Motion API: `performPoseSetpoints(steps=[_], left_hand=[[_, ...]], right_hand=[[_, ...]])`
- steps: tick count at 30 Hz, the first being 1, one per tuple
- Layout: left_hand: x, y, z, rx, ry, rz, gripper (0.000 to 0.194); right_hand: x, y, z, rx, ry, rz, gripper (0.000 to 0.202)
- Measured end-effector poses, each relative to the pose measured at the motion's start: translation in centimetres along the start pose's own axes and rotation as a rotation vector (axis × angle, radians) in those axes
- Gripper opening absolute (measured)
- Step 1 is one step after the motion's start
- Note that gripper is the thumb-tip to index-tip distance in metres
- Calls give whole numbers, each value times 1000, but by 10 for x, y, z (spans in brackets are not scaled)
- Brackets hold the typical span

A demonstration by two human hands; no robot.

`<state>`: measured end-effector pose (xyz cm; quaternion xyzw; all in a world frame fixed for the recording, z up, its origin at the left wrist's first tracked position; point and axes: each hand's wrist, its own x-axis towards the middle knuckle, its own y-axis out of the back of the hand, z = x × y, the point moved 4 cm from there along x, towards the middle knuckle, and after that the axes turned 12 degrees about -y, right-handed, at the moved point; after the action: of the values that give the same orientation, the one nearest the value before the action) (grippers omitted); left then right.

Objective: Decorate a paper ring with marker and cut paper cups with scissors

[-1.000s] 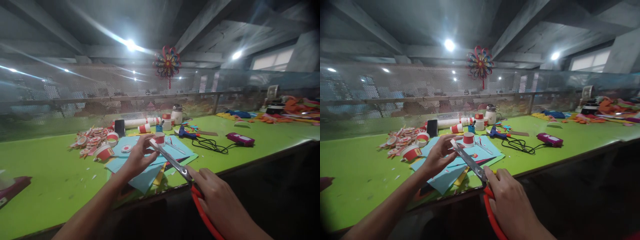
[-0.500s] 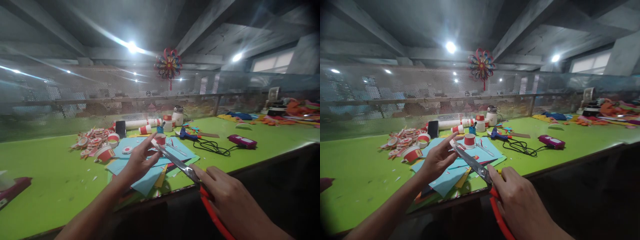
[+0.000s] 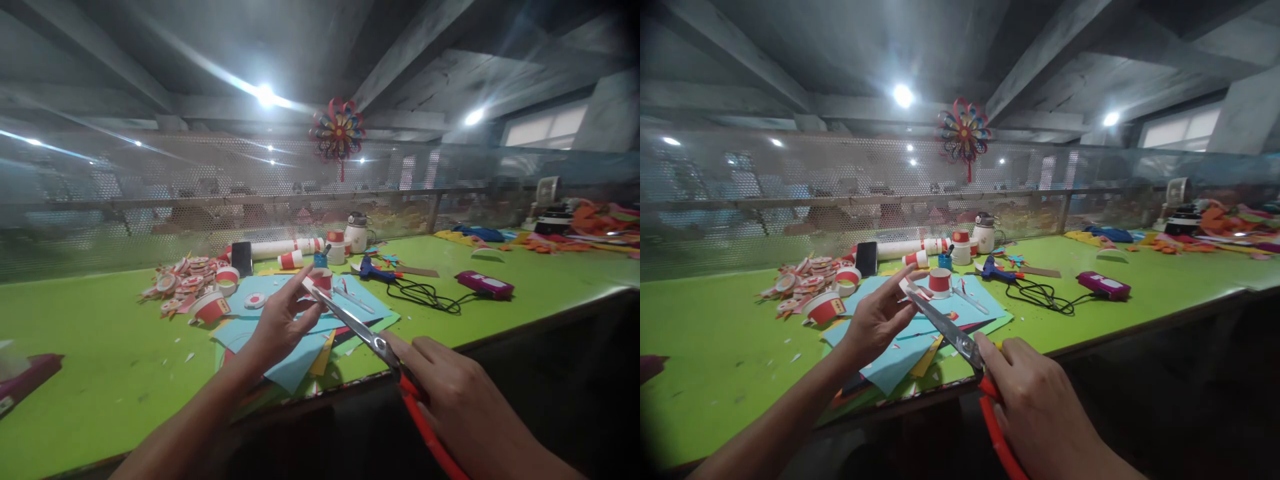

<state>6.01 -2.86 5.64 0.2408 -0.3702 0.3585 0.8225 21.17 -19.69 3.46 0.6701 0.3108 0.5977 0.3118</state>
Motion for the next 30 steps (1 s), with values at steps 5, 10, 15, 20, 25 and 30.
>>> performPoseSetpoints(steps=[5, 10, 15, 20, 25, 30], left_hand=[[0, 2, -2, 9, -27, 2, 56], [2, 3, -2, 51, -25, -11, 57], [2, 3, 0, 154, -77, -35, 57], [0, 3, -2, 168, -106, -36, 58], [0, 3, -4, 124, -65, -15, 59], [0, 3, -6, 112, 11, -20, 61]], right_hand=[[0, 1, -2, 7, 1, 15, 46], [3, 2, 1, -9, -55, -55, 49], [3, 0, 1, 45, -126, -149, 52], [3, -4, 0, 49, -113, -113, 53], [2, -3, -1, 9, -65, -39, 50], [3, -3, -2, 0, -36, -40, 48]])
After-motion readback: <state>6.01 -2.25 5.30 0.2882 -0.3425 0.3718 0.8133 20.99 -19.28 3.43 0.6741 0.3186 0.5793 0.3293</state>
